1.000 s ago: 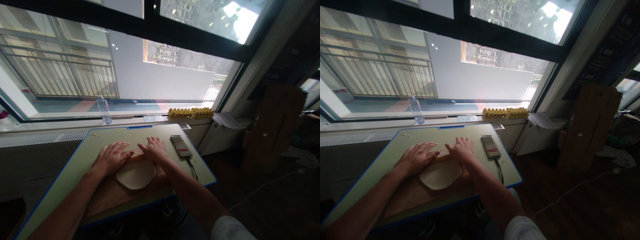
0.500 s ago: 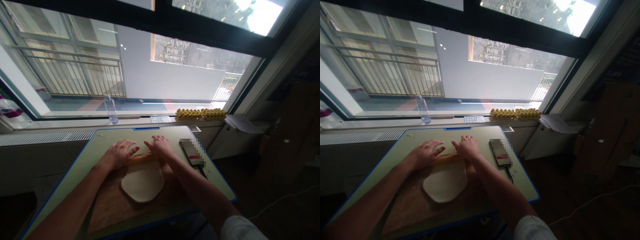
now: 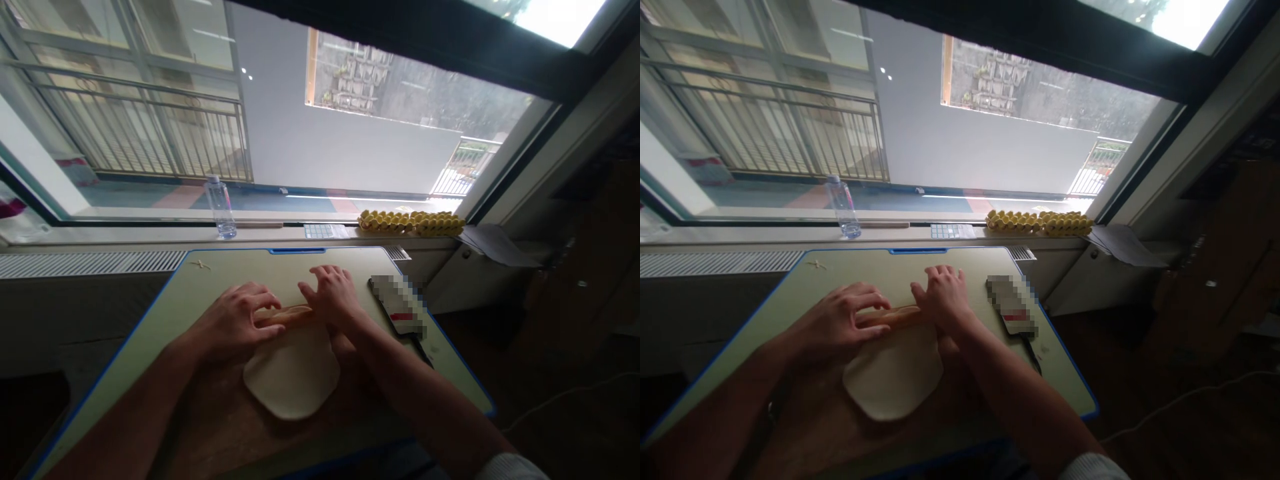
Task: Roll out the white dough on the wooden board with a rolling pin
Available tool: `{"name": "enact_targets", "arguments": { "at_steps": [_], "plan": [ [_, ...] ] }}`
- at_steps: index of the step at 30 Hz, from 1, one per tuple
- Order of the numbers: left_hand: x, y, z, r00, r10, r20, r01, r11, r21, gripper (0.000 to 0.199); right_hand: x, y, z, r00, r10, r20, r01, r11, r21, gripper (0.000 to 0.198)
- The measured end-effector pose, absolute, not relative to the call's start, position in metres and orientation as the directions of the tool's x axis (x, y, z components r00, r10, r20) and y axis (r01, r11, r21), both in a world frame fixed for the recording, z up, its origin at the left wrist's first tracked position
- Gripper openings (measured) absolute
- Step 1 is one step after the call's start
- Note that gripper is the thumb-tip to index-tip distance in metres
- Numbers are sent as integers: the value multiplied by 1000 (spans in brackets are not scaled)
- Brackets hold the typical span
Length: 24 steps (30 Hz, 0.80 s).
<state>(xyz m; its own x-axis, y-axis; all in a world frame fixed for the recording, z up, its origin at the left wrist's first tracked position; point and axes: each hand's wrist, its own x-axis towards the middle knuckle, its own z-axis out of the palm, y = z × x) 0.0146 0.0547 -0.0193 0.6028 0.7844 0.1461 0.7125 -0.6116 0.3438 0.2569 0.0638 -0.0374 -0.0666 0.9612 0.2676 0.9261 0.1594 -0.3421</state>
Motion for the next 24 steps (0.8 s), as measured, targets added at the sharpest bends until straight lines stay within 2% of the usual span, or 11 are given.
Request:
{"name": "enact_targets", "arguments": {
  "at_steps": [3, 6, 15, 17, 19, 21, 24],
  "plan": [
    [20, 45, -12, 640, 761, 104, 707, -637, 307, 16, 258, 64, -37, -64, 960, 273, 923, 161, -350, 41],
    [23, 42, -10, 631, 770, 87, 722, -625, 296, 11, 260, 65, -35, -54, 951, 303, 910, 172, -377, 38],
    [-1, 77, -27, 375, 909, 183, 850, -416, 322, 36, 281, 70, -13, 45, 898, 437, 808, 225, -545, 26],
    [-7, 85, -34, 333, 926, 178, 868, -375, 325, 39, 286, 71, -9, 52, 918, 394, 786, 206, -583, 25],
    [-11, 90, -40, 313, 937, 157, 889, -347, 298, 41, 289, 71, -6, -3, 962, 274, 782, 174, -599, 29],
    [-13, 93, -43, 302, 945, 127, 906, -326, 268, 42, 291, 68, -3, -114, 985, 133, 797, 170, -579, 32],
    [-13, 94, -45, 287, 951, 114, 915, -308, 260, 42, 288, 64, -2, -231, 973, -3, 831, 195, -521, 25]
  ]
}}
